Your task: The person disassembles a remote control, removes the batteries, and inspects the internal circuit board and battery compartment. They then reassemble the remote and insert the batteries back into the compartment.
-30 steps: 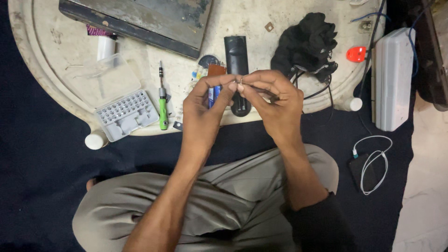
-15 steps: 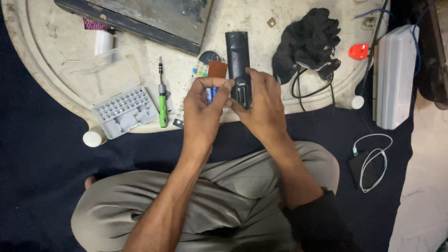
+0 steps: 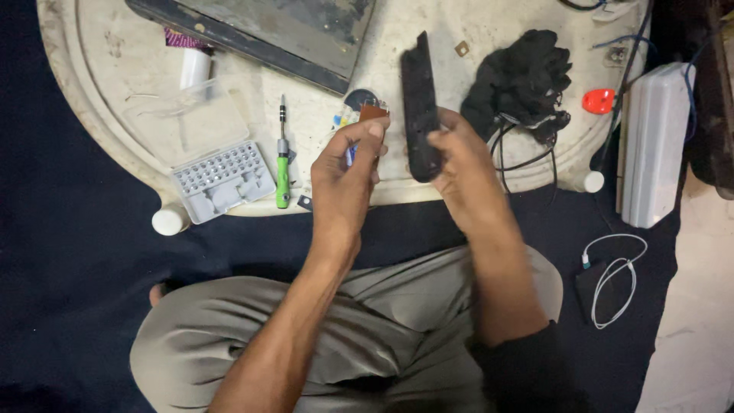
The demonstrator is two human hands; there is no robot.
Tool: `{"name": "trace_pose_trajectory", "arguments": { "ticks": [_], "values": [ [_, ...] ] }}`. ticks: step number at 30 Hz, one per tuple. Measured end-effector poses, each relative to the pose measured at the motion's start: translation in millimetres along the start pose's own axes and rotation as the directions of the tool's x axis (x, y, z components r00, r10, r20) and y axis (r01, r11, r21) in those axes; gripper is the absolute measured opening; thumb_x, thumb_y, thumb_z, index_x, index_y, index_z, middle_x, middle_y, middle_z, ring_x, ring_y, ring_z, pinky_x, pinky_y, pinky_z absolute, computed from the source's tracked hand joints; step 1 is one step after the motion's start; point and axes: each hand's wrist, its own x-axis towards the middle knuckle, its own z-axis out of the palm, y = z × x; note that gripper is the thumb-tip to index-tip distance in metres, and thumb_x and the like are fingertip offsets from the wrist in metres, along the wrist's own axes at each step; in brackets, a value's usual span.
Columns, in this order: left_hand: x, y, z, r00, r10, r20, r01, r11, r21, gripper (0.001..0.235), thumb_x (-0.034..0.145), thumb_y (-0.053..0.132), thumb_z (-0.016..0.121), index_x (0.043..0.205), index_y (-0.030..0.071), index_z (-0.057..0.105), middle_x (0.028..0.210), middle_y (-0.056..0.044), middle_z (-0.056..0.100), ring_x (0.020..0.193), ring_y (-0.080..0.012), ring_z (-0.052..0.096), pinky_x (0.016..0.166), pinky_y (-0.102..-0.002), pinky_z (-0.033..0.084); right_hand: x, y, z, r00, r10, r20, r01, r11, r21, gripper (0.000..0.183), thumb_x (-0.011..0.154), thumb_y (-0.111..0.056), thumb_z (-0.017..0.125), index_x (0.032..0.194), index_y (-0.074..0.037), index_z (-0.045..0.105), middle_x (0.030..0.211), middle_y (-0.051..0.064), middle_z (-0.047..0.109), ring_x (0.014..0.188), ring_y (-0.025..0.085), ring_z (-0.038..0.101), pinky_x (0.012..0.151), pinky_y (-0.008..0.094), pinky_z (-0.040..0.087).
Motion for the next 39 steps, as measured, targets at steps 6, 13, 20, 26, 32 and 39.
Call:
{"name": "trace_pose_trajectory", "arguments": {
  "ticks": [6,13,20,26,32,39],
  "values": [
    [-6.9,10.5,0.9,0.995,0.012,0.099,-0.007,0.999,-0.051,0.028,0.102,0.023,0.064,0.122,0.005,0.075,0.088,0.004,0.066,0.065,-0.001,0.043,0.055,-0.016,0.036,-10.3,-12.5,4.6,0.995,-0.015,0.103,0.002,0.992,0.126,0.047,0.098,-0.008,0.051,0.144,0.002,0.048,0.122,0.016,0.067,0.11,0.026,0.071,0.092,0.04,0.06],
    [-8.4,15.7,3.7,0.985,0.082,0.151,-0.065,0.991,-0.117,0.027,0.101,0.017,0.067,0.124,0.003,0.07,0.102,-0.004,0.076,0.061,-0.0017,0.048,0.054,-0.016,0.038,-16.5,-20.1,15.0,0.958,-0.1,0.269,0.037,0.972,0.232,0.046,0.107,-0.005,0.046,0.152,-0.004,0.04,0.137,0.022,0.062,0.118,0.028,0.068,0.088,0.044,0.059],
    [-10.4,20.0,3.3,0.992,0.034,0.118,-0.024,0.996,-0.083,0.026,0.097,0.022,0.07,0.113,0.003,0.074,0.097,-0.005,0.079,0.057,-0.0024,0.05,0.048,-0.016,0.035,-16.5,-19.1,15.2,0.895,-0.213,0.391,0.108,0.956,0.274,0.038,0.114,-0.011,0.042,0.152,-0.006,0.04,0.147,0.025,0.056,0.119,0.024,0.066,0.09,0.04,0.057],
    [-10.4,19.9,4.5,0.988,0.046,0.149,-0.035,0.996,-0.08,0.024,0.095,0.019,0.075,0.112,0.003,0.077,0.098,-0.006,0.079,0.062,-0.0016,0.049,0.054,-0.017,0.038,-13.6,-13.1,15.5,0.91,-0.212,0.357,0.095,0.944,0.316,0.04,0.121,-0.027,0.036,0.153,-0.004,0.04,0.146,0.024,0.056,0.114,0.022,0.066,0.09,0.039,0.056],
    [-10.7,17.7,4.3,0.985,0.059,0.16,-0.042,0.994,-0.104,0.02,0.095,0.016,0.075,0.11,0.002,0.076,0.091,-0.003,0.074,0.063,-0.002,0.05,0.053,-0.018,0.037,-17.7,-16.4,15.9,0.923,-0.175,0.343,0.043,0.932,0.361,0.047,0.12,-0.027,0.034,0.159,-0.002,0.037,0.15,0.021,0.052,0.118,0.023,0.065,0.096,0.04,0.054],
    [-14.7,17.1,3.7,0.958,0.223,0.178,-0.211,0.974,-0.081,0.016,0.101,0.009,0.075,0.114,0.0,0.076,0.099,-0.002,0.072,0.088,-0.0037,0.061,0.078,-0.018,0.049,-16.2,-16.2,10.7,0.912,-0.173,0.373,0.015,0.921,0.39,0.053,0.118,-0.026,0.034,0.161,0.004,0.038,0.151,0.024,0.052,0.129,0.027,0.062,0.111,0.042,0.053]
  ]
}}
